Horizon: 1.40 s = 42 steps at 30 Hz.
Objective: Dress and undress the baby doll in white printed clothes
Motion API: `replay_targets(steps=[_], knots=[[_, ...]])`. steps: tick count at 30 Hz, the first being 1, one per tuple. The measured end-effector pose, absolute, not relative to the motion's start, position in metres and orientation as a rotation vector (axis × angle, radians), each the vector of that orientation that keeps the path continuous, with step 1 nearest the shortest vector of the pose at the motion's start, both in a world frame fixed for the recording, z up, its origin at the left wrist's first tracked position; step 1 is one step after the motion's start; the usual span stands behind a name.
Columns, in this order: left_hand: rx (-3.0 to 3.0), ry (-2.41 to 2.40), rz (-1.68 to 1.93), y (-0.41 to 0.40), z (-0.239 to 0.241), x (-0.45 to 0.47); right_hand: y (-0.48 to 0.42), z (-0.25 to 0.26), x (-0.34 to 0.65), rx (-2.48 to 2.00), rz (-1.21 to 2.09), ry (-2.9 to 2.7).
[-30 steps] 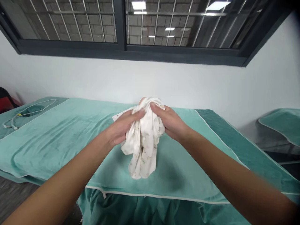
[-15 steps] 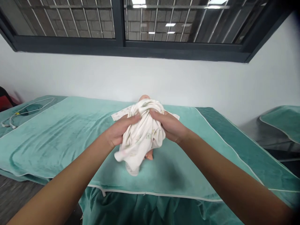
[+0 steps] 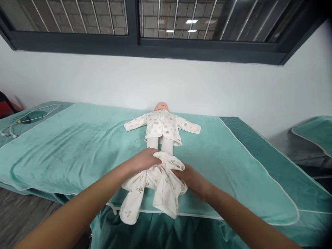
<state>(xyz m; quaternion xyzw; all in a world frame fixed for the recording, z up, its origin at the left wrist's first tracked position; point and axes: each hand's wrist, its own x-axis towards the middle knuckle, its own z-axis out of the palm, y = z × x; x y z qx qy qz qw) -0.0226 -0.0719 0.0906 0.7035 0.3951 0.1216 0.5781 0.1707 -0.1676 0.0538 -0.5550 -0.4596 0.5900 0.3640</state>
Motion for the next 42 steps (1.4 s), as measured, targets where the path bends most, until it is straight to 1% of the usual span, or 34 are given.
replay_targets(steps=[3,5,10,15,19,22,24,27,30,32,35,39,42], knots=[[2.093,0.996,0.231,-0.078,0.079,-0.011,-0.167,0.027,0.168,-1.540,1.157,-1.299],[2.148,1.005,0.185,-0.080,0.075,-0.004,-0.165,0.017,0.166,-1.541,1.067,-1.313],[1.895,0.912,0.230,-0.083,0.076,-0.003,-0.168,0.005,0.162,-1.550,0.984,-1.209],[1.603,0.829,0.372,-0.084,0.088,-0.010,-0.162,0.002,0.168,-1.381,0.891,-1.085],[1.270,0.649,0.240,-0.065,0.090,-0.013,-0.135,0.007,0.174,-1.318,0.723,-1.055],[1.197,0.644,0.176,-0.039,0.089,-0.012,-0.114,0.006,0.176,-1.331,0.686,-1.037],[1.306,0.776,0.258,-0.022,0.091,-0.007,-0.103,0.003,0.178,-1.352,0.674,-1.020],[1.645,0.971,0.466,-0.003,0.094,0.006,-0.087,-0.002,0.180,-1.390,0.654,-0.995],[1.962,1.035,0.677,0.011,0.091,0.023,-0.070,-0.002,0.184,-1.425,0.606,-1.026],[2.021,1.077,0.791,0.017,0.087,0.031,-0.058,0.001,0.189,-1.467,0.526,-1.087],[1.887,1.085,0.833,0.021,0.084,0.029,-0.041,0.004,0.200,-1.522,0.446,-1.180],[1.449,0.878,0.581,0.021,0.090,0.004,-0.026,0.007,0.217,-1.585,0.457,-1.291],[1.242,0.691,0.516,0.020,0.091,-0.016,-0.029,0.021,0.223,-1.619,0.462,-1.397]])
